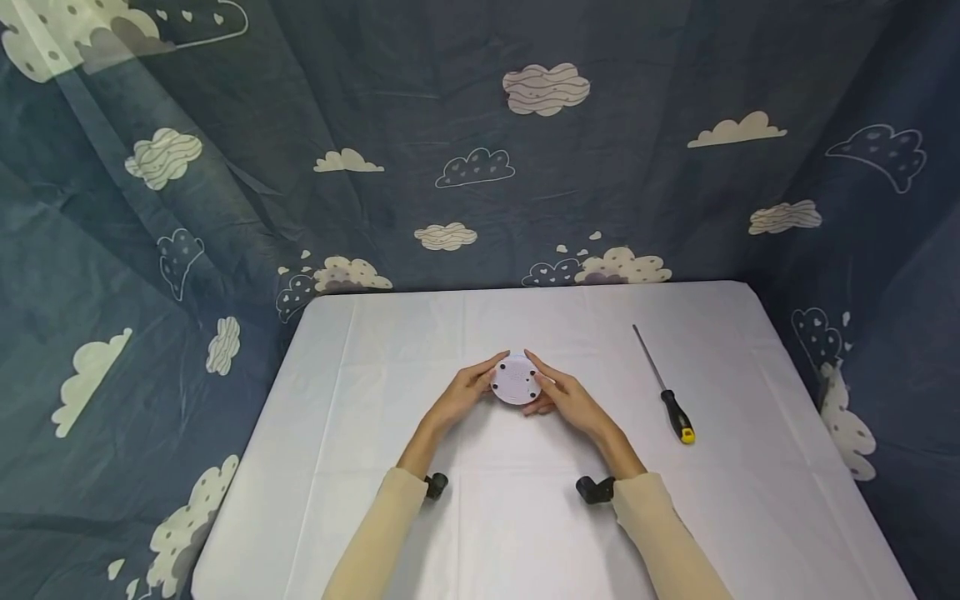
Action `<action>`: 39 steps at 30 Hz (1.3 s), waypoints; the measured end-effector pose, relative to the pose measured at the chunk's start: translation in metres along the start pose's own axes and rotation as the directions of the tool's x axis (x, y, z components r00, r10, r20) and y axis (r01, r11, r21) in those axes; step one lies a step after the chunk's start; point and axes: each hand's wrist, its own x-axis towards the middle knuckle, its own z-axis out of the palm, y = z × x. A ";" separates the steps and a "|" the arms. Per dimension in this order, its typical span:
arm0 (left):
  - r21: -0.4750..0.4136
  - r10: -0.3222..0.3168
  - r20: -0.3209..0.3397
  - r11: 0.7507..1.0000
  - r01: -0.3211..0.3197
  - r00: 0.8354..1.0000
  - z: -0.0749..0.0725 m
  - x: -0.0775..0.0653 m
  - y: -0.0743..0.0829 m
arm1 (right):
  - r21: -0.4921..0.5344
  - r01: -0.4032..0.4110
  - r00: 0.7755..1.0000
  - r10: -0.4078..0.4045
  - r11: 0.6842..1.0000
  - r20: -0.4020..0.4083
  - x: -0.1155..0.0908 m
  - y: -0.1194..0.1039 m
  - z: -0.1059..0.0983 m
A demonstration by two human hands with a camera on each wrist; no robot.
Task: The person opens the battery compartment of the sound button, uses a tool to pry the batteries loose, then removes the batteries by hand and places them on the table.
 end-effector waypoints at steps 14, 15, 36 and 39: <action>-0.063 0.060 0.069 0.996 -0.056 0.996 -0.007 -0.004 -0.003 | 0.148 0.034 0.999 -0.036 0.988 0.009 -0.004 0.002 0.002; -0.063 0.056 0.065 0.997 -0.052 0.996 -0.007 -0.004 -0.003 | 0.148 0.034 0.999 -0.036 0.988 0.005 -0.003 0.002 0.003; -0.099 -0.044 0.105 0.994 0.054 0.994 0.000 -0.010 -0.009 | -0.001 -0.066 0.995 0.066 0.998 -0.075 -0.002 -0.005 0.009; -0.049 -0.036 0.115 0.998 0.042 0.993 0.002 -0.010 -0.007 | 0.007 -0.065 0.995 0.065 0.998 -0.082 -0.002 -0.002 0.009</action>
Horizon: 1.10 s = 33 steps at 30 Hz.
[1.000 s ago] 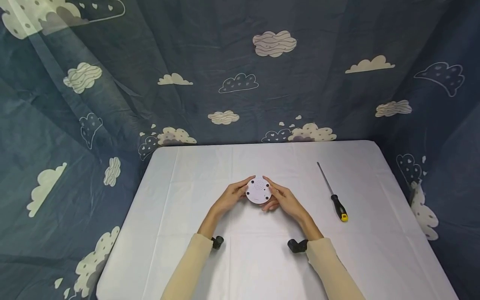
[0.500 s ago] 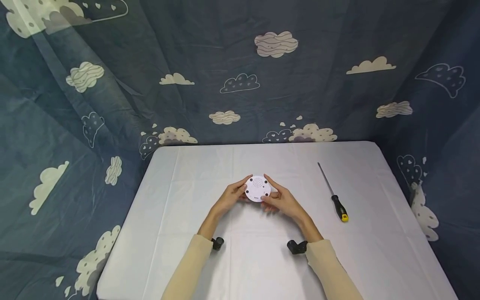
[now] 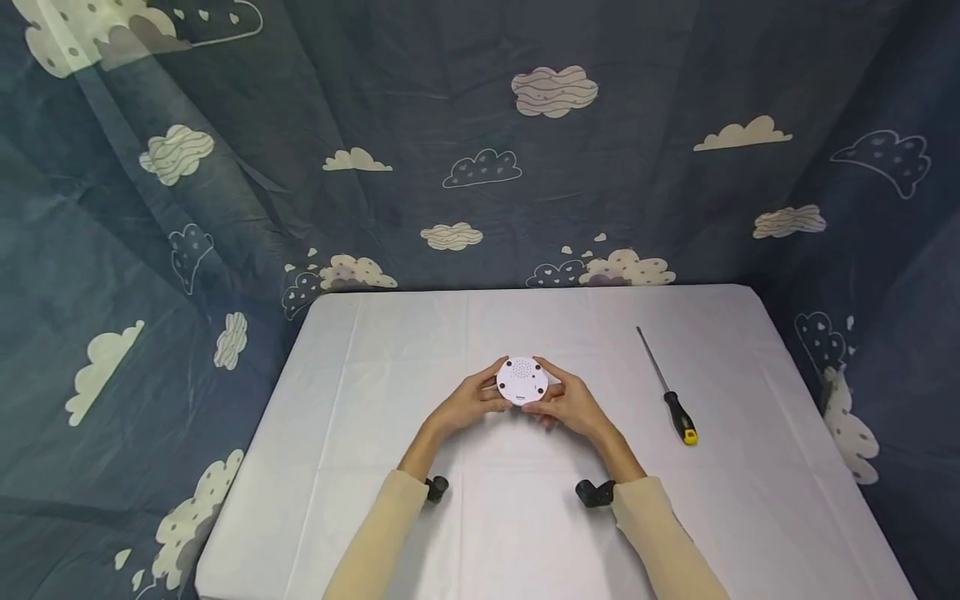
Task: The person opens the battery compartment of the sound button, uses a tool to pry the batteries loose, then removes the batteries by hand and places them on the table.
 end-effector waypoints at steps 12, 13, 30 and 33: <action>0.383 0.048 -0.159 0.924 0.017 0.986 0.008 0.003 -0.001 | -0.215 0.062 0.996 -0.076 0.975 -0.054 0.009 0.007 0.002; 0.387 0.040 -0.167 0.921 0.028 0.985 0.009 0.004 -0.002 | -0.237 0.064 0.995 -0.079 0.969 -0.057 0.009 0.007 0.002; 0.508 0.006 -0.184 0.857 0.090 0.983 0.011 0.018 0.003 | -0.589 0.009 0.989 -0.095 0.808 -0.115 0.014 -0.014 -0.001; 0.517 0.009 -0.191 0.851 0.092 0.982 0.012 0.020 0.002 | -0.645 0.030 0.987 -0.126 0.763 -0.104 0.014 -0.015 0.002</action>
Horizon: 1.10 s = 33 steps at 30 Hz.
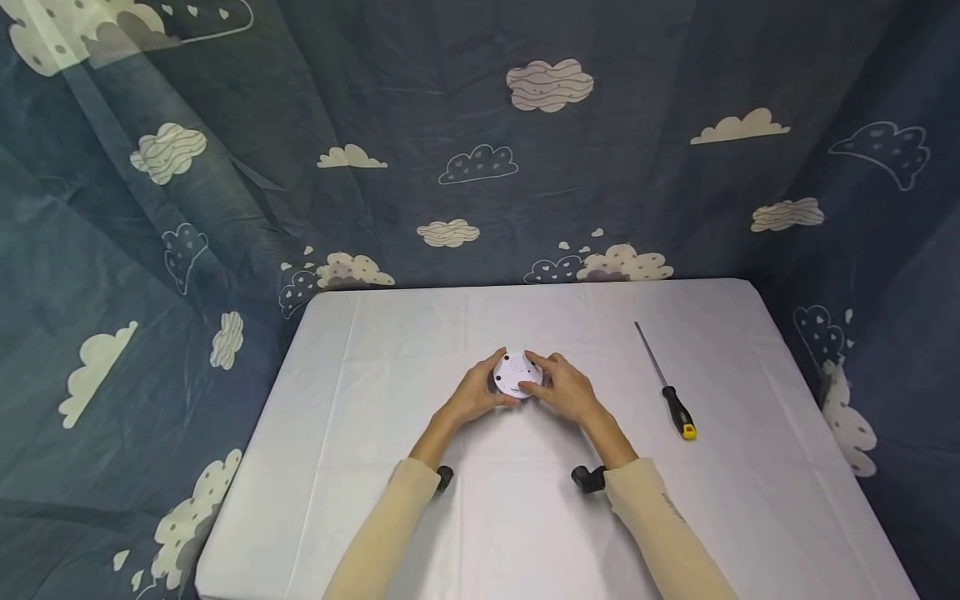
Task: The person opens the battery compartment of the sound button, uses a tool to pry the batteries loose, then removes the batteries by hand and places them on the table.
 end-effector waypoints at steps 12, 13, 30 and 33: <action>-0.057 0.017 -0.045 0.998 -0.020 0.999 0.004 0.001 -0.001 | 0.047 0.024 1.000 -0.025 0.999 0.011 -0.002 0.005 0.008; -0.061 0.018 -0.047 0.998 -0.020 0.999 0.004 0.002 -0.002 | 0.043 0.025 1.000 -0.025 0.999 0.009 -0.002 0.005 0.008; -0.048 0.012 0.007 0.999 -0.012 1.000 0.002 0.003 -0.002 | -0.290 0.246 0.966 -0.260 0.925 -0.010 0.004 -0.009 0.007; -0.045 0.013 -0.002 0.999 -0.013 1.000 0.001 0.004 -0.003 | -0.331 0.283 0.951 -0.308 0.900 -0.023 0.003 -0.012 0.009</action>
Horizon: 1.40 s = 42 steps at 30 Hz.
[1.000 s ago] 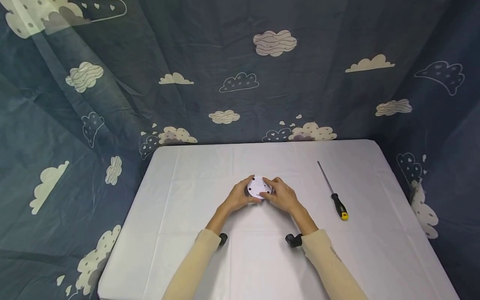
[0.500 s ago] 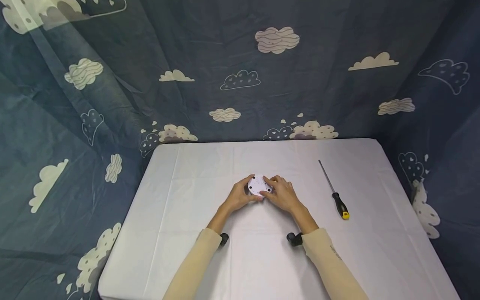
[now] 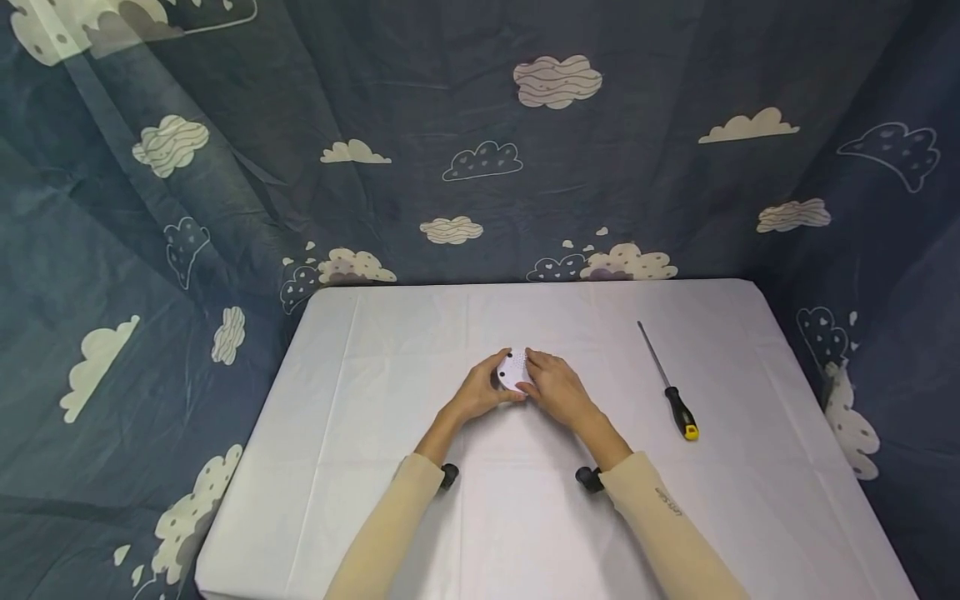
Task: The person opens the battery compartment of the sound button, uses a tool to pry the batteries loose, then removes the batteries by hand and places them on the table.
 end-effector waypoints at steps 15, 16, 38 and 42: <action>-0.060 -0.021 -0.033 0.998 0.019 0.999 0.002 0.004 0.001 | -0.160 0.089 0.989 -0.106 0.983 -0.100 -0.006 -0.008 0.011; -0.060 -0.022 -0.035 0.998 0.020 0.999 0.002 0.004 0.001 | -0.166 0.091 0.989 -0.108 0.982 -0.098 -0.006 -0.008 0.011; -0.047 -0.026 -0.051 0.999 0.023 0.998 0.004 0.002 0.004 | -0.081 0.079 0.971 -0.095 0.994 -0.219 -0.013 -0.001 0.021; -0.056 -0.018 -0.045 0.998 0.015 0.999 0.002 0.001 0.003 | 0.038 0.046 0.957 -0.033 0.998 -0.289 -0.017 0.000 0.023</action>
